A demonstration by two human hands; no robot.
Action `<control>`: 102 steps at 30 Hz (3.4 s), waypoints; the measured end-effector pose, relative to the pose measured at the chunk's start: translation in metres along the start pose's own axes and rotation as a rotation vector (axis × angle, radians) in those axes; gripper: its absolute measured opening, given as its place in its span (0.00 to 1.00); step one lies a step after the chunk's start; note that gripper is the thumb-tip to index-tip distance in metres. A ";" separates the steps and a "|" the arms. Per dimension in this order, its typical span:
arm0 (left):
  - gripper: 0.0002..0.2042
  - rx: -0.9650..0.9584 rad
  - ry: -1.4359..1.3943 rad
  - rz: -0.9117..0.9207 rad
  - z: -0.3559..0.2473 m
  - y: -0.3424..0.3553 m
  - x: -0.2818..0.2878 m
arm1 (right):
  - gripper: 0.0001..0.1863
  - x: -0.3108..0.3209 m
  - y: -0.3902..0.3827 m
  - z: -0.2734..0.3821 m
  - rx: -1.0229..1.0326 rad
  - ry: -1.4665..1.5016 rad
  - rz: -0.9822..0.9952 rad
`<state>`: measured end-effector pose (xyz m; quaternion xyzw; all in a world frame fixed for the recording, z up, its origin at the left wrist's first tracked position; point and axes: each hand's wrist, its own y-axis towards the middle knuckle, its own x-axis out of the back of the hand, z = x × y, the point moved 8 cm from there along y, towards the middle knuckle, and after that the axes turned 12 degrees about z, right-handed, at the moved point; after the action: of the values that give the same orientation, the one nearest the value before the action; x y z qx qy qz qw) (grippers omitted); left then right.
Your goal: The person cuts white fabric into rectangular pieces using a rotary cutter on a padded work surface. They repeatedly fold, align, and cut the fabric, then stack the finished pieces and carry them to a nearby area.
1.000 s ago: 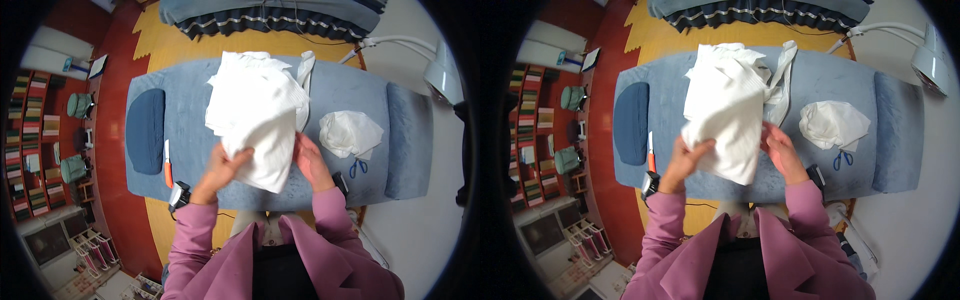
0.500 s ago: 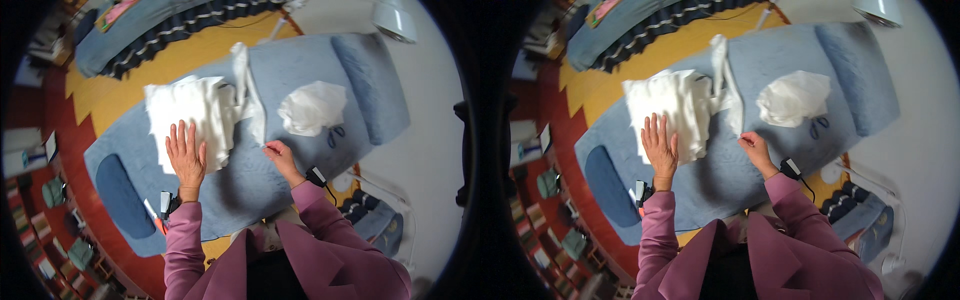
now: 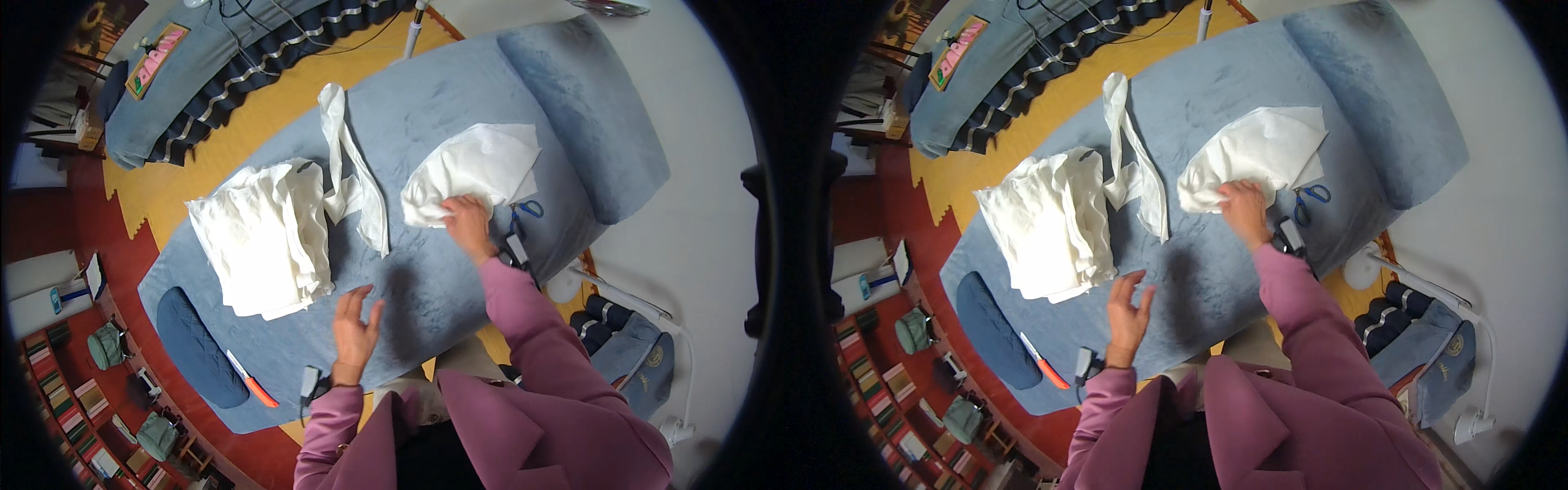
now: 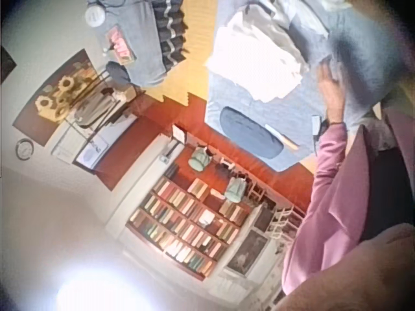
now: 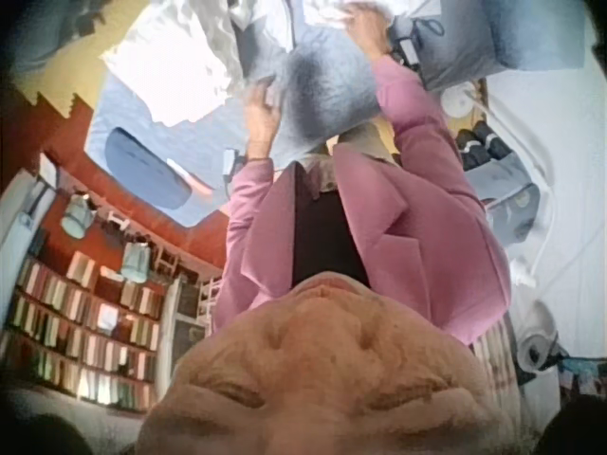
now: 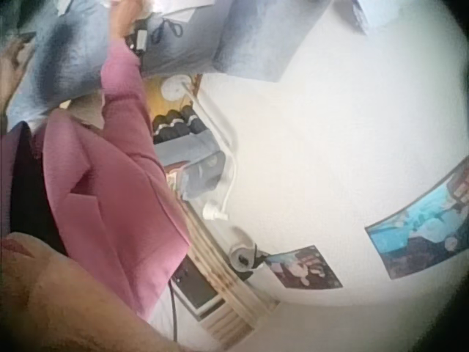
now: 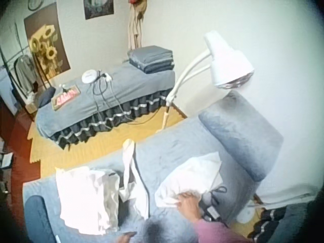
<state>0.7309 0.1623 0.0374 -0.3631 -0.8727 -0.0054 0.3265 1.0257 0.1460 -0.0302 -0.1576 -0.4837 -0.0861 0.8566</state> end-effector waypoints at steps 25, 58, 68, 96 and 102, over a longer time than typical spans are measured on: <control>0.13 0.245 0.515 -0.321 -0.175 -0.131 0.095 | 0.14 0.186 -0.125 0.134 0.700 0.329 0.965; 0.16 0.347 0.563 -0.002 0.107 -0.306 -0.121 | 0.17 -0.016 -0.131 -0.140 -0.149 -0.327 0.425; 0.23 0.441 0.204 -0.423 0.114 -0.133 -0.105 | 0.24 -0.184 -0.249 -0.082 -0.878 1.326 0.660; 0.02 -0.398 -0.768 -0.724 -0.167 -0.295 0.162 | 0.14 0.169 -0.200 0.187 0.334 1.362 0.442; 0.02 -0.532 -0.518 -0.886 -0.165 -0.327 0.178 | 0.27 0.179 -0.204 0.229 0.342 1.288 0.338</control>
<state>0.5227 -0.0065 0.3434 -0.0221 -0.9615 -0.2718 -0.0336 0.8735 0.0375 0.2720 -0.0107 0.1462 0.0498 0.9879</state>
